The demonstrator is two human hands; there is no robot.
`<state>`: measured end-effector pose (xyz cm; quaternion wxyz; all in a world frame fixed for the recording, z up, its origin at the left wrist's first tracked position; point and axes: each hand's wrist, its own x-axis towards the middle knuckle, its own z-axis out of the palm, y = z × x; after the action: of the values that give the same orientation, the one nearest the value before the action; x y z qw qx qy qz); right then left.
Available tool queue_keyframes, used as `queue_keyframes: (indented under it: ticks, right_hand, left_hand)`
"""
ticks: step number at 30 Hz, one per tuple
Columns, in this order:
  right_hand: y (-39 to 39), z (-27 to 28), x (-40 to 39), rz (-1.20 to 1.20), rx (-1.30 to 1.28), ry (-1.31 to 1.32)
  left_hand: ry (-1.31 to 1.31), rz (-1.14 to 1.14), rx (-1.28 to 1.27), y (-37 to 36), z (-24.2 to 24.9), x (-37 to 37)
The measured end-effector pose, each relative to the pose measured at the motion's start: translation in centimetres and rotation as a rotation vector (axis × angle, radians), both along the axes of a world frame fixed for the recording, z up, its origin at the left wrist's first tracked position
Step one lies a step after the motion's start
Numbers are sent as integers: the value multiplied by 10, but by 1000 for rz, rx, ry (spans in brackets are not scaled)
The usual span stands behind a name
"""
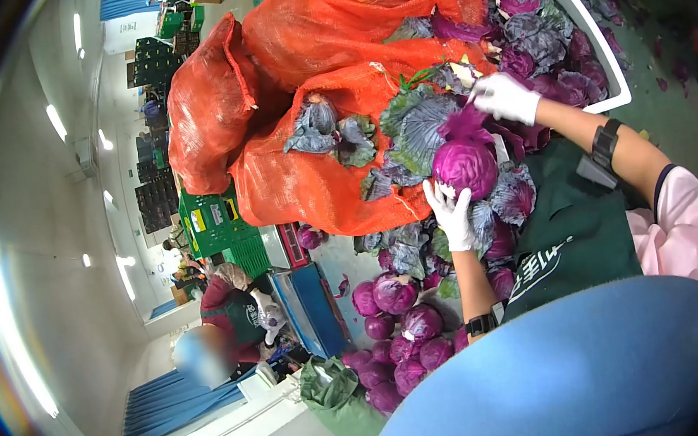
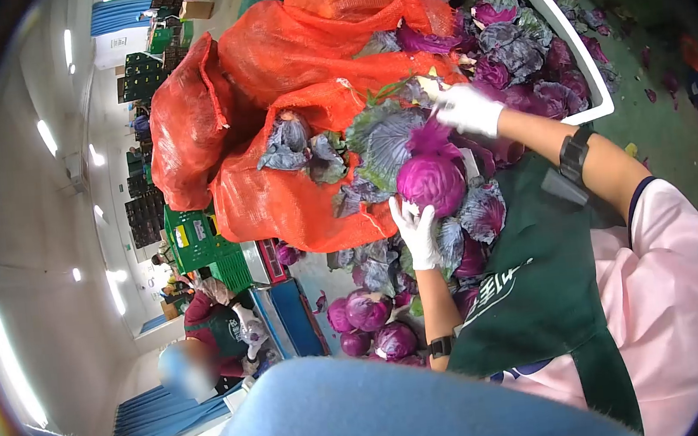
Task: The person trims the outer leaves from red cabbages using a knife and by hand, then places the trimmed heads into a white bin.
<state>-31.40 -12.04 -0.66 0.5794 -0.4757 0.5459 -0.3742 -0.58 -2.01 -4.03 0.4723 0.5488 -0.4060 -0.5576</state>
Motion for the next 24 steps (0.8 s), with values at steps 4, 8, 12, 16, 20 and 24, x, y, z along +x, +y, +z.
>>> queue_keyframes:
  ticks: [4, 8, 12, 16, 20, 24]
  right_hand:
    - [1, -34, -36, -197, -344, 846]
    - [23, -29, 7, 59, -491, 513]
    - [36, -32, 65, 118, -13, -150]
    - [35, -39, 55, -9, 295, -273]
    - [39, -58, 30, 6, 228, -181]
    - [42, -75, 28, 28, 69, -93]
  left_hand:
    - [441, 121, 41, -5, 3, 4]
    - [155, 208, 20, -21, 20, -31]
    - [380, 234, 271, -32, 7, -4]
    - [778, 336, 435, -21, 64, -10]
    - [1406, 105, 240, 5, 10, 25]
    - [1621, 60, 186, 8, 56, 24]
